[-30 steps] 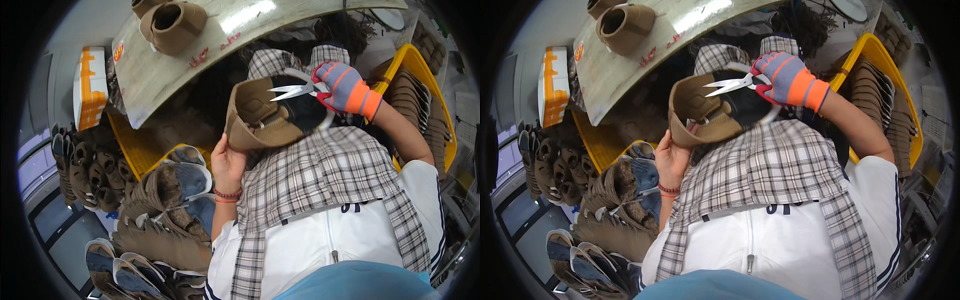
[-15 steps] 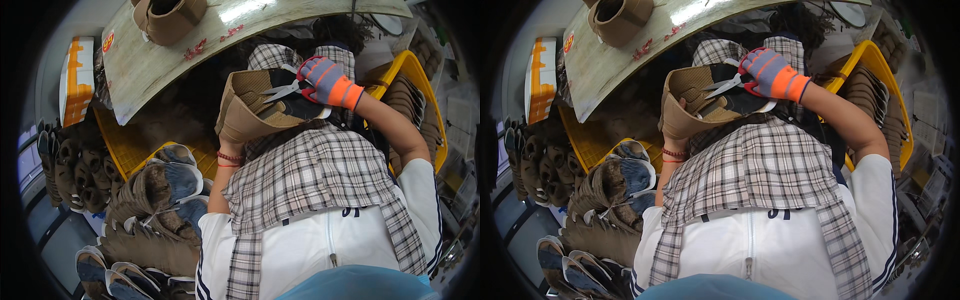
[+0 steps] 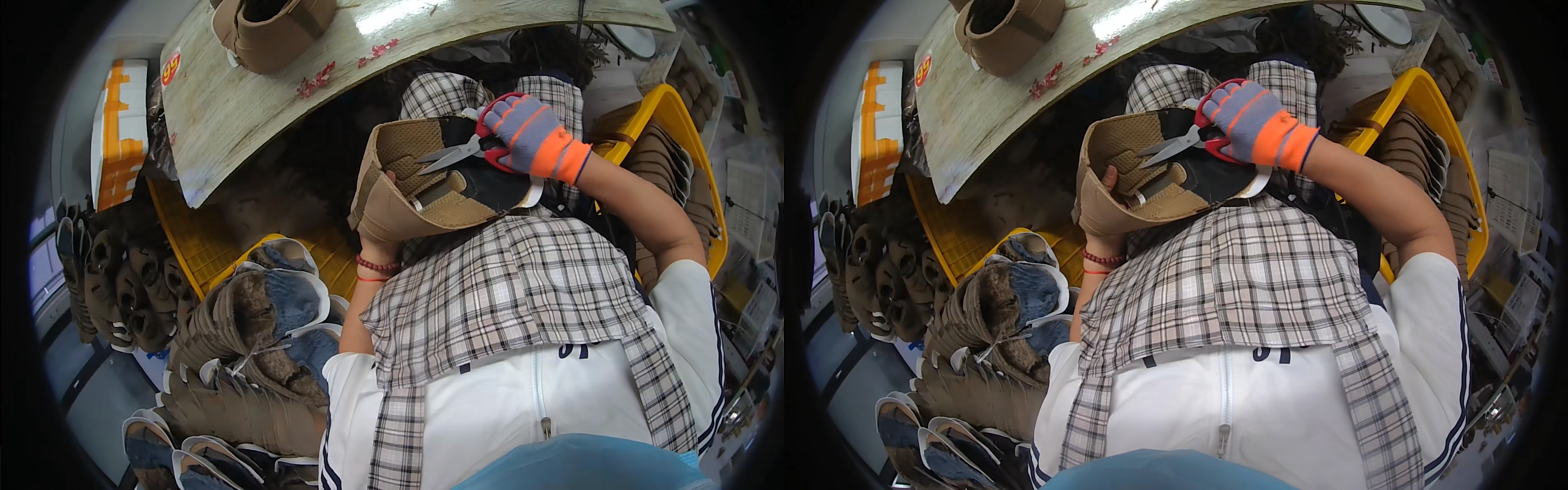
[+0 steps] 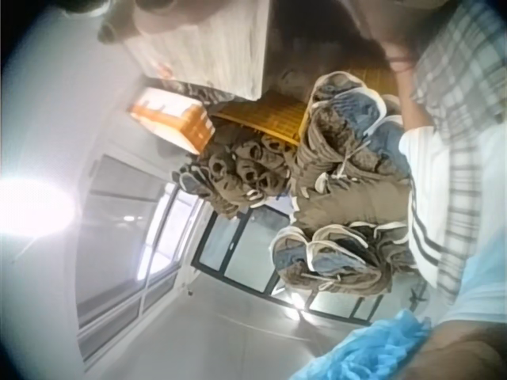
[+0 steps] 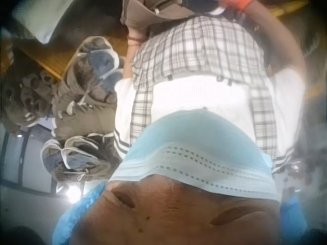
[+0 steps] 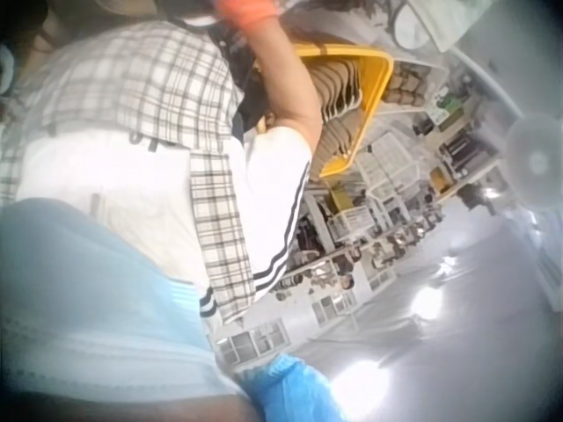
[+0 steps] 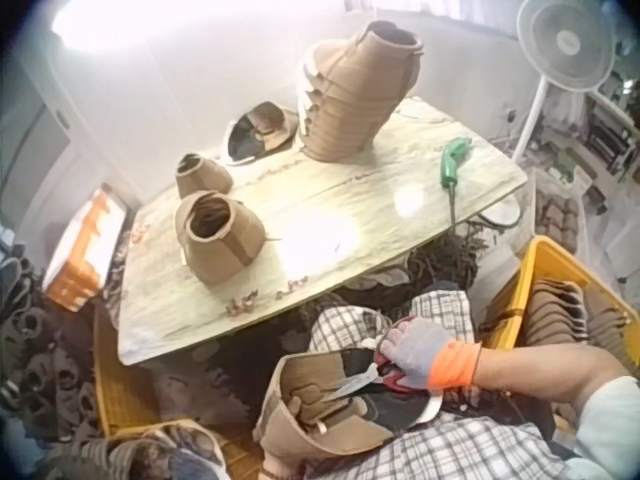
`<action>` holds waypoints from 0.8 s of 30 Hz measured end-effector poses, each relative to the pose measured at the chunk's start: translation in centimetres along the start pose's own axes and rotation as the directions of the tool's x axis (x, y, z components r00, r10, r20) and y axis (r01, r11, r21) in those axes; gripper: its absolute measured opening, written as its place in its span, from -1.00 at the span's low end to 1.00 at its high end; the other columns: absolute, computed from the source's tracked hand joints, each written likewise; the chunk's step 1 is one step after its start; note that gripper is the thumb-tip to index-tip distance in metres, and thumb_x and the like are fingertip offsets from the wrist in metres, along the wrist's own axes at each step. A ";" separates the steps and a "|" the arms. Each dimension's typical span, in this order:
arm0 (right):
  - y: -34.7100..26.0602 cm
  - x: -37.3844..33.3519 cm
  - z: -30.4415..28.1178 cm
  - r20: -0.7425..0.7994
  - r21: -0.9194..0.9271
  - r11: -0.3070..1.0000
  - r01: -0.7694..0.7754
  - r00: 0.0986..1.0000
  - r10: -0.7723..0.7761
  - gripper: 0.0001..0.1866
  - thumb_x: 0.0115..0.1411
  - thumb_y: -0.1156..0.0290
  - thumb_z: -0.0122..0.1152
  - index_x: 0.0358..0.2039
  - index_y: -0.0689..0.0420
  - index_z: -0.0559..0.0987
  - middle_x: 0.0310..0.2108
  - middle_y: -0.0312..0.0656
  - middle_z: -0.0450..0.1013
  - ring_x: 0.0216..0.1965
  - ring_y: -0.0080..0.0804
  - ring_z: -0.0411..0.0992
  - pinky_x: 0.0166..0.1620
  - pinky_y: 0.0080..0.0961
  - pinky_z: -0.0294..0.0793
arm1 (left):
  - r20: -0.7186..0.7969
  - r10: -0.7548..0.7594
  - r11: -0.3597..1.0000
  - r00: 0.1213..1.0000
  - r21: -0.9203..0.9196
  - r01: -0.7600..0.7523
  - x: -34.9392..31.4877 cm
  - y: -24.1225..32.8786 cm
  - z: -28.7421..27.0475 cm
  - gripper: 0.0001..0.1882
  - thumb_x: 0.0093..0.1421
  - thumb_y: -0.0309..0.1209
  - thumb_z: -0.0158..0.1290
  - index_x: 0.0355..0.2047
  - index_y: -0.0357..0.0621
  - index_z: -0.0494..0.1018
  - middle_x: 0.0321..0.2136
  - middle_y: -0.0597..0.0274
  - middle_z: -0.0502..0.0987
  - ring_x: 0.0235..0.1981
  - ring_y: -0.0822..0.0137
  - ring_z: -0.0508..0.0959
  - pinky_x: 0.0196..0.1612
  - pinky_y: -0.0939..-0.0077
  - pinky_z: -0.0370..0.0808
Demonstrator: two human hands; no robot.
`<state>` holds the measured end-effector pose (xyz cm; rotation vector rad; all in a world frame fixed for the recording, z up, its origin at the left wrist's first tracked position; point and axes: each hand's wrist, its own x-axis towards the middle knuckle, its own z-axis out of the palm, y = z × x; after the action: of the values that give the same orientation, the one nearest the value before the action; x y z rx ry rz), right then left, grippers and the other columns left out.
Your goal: The person sits on the floor and uses scissors to trim excess material from the interior of several brown shoes. They repeatedly pick up a shoe, cut along the inner lining, and place the shoe on a nearby table, continuing the process with multiple units.
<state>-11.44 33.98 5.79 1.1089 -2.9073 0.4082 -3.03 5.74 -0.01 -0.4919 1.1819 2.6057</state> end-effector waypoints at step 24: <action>0.1 -0.3 -2.2 -0.141 0.112 0.991 -0.074 0.986 0.090 -0.61 -0.11 0.29 0.38 -0.26 0.09 0.48 -0.32 -0.10 0.49 -0.25 -0.06 0.45 -0.19 -0.24 0.45 | -0.063 0.033 0.999 0.997 -0.027 -0.035 0.6 2.2 -1.8 -0.43 0.20 -0.36 0.17 0.19 -0.10 0.25 0.09 0.15 0.41 0.07 0.10 0.43 0.13 0.12 0.41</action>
<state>-11.45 34.74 7.84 0.9287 -2.8381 0.6257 -3.94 2.99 0.13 -0.5678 1.1837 2.6572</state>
